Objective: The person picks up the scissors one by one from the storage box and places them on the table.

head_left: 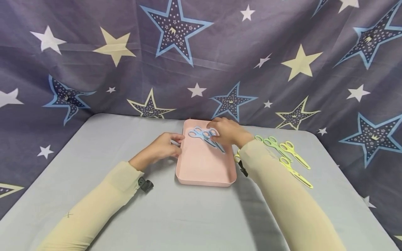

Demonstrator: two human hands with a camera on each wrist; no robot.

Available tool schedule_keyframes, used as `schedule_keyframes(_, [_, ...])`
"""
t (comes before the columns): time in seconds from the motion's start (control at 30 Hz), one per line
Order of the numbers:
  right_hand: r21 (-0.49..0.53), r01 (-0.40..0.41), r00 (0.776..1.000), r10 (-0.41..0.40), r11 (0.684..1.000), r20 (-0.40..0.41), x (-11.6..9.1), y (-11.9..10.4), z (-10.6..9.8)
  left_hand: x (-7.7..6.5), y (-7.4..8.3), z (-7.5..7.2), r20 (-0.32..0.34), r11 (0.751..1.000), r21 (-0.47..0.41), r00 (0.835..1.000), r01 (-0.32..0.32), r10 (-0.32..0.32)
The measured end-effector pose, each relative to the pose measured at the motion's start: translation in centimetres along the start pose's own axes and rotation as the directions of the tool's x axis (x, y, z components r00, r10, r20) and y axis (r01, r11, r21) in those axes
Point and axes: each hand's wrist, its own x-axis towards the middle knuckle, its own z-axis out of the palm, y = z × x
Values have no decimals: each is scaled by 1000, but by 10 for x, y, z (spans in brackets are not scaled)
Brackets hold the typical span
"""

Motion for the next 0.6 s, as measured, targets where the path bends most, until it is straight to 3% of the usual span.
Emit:
schedule_keyframes(0.27, [86,-47,995,39,995,96,11,-4,5,0,0,-1,2,1000,1,1000,-4,4])
schedule_keyframes(0.47, [149,-173,969,141,974,203,13,-6,11,0,1,0,2,1000,6,1000,10,-10])
schedule_keyframes(0.6, [134,-202,961,170,970,218,13,-5,13,-1,2,0,1,1000,15,1000,7,-7])
